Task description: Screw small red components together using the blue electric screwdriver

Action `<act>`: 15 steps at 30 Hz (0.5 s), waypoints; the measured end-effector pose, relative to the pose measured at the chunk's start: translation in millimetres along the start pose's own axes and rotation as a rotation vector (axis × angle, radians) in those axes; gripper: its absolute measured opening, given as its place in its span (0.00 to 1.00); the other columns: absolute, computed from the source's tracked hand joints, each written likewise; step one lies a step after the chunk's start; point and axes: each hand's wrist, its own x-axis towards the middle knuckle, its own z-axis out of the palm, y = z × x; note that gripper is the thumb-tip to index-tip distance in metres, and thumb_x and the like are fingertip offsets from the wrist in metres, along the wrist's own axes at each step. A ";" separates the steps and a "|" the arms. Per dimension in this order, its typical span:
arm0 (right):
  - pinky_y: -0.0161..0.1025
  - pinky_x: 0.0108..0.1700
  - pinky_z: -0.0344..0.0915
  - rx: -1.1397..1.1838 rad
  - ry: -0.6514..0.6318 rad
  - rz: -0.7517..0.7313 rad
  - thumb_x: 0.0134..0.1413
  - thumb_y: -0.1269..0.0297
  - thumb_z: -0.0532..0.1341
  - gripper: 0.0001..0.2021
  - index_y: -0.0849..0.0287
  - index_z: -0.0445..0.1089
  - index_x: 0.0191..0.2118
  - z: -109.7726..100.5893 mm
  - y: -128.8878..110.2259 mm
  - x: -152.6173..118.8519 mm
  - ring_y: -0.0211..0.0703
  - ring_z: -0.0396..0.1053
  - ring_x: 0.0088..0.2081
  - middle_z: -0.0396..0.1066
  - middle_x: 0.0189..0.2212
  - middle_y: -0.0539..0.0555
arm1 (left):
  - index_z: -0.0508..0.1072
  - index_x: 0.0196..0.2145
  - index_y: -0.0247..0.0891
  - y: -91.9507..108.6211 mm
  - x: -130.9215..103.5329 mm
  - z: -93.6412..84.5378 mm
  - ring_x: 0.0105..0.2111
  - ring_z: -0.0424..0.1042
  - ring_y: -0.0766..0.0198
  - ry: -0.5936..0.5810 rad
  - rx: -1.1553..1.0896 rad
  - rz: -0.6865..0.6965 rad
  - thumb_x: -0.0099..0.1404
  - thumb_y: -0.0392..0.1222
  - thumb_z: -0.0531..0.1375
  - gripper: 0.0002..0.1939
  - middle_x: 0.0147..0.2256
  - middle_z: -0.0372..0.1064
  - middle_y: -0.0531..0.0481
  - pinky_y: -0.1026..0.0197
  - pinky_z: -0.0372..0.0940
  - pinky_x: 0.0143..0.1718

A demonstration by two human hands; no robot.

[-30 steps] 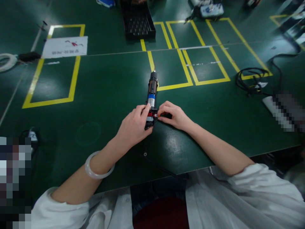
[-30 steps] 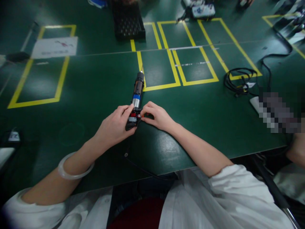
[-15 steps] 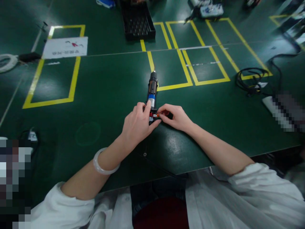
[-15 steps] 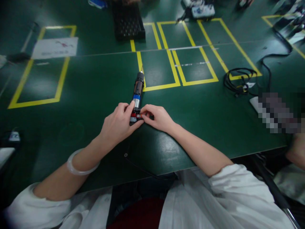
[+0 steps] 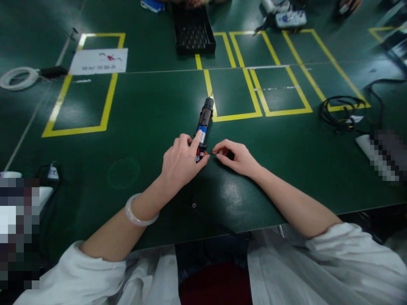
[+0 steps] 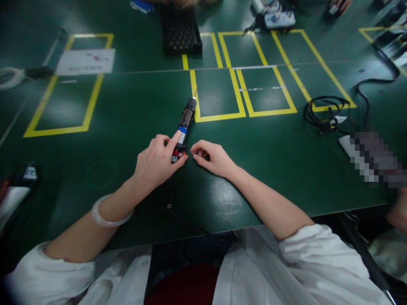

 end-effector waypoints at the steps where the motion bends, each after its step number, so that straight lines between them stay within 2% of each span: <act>1: 0.38 0.40 0.70 -0.005 0.006 0.007 0.62 0.70 0.60 0.06 0.58 0.71 0.43 -0.6 0.5 0.0 0.39 0.73 0.35 0.77 0.38 0.53 | 0.58 0.72 0.39 -3.7 -1.0 -0.4 0.46 0.70 0.45 0.004 0.009 0.001 0.72 0.55 0.58 0.36 0.51 0.65 0.35 0.52 0.70 0.39; 7: 0.37 0.40 0.69 -0.021 0.006 0.036 0.63 0.69 0.60 0.05 0.58 0.72 0.43 -2.5 2.1 0.1 0.39 0.72 0.35 0.77 0.37 0.53 | 0.59 0.70 0.38 -43.8 -9.4 -3.2 0.47 0.70 0.41 0.015 0.058 -0.085 0.73 0.58 0.54 0.35 0.51 0.65 0.32 0.47 0.68 0.45; 11: 0.37 0.39 0.68 -0.017 0.014 0.019 0.65 0.68 0.60 0.05 0.60 0.73 0.42 -1.4 3.6 0.0 0.39 0.72 0.34 0.76 0.36 0.53 | 0.59 0.70 0.38 -79.8 -14.7 -11.7 0.53 0.68 0.37 -0.019 0.008 -0.228 0.73 0.62 0.50 0.36 0.53 0.64 0.34 0.42 0.65 0.51; 15: 0.36 0.39 0.68 -0.020 0.013 0.016 0.64 0.68 0.60 0.05 0.60 0.73 0.42 -0.9 4.5 0.5 0.39 0.71 0.34 0.75 0.36 0.53 | 0.59 0.68 0.33 -116.2 -17.9 -21.7 0.56 0.63 0.30 -0.051 0.007 -0.350 0.74 0.65 0.47 0.38 0.56 0.61 0.31 0.33 0.61 0.54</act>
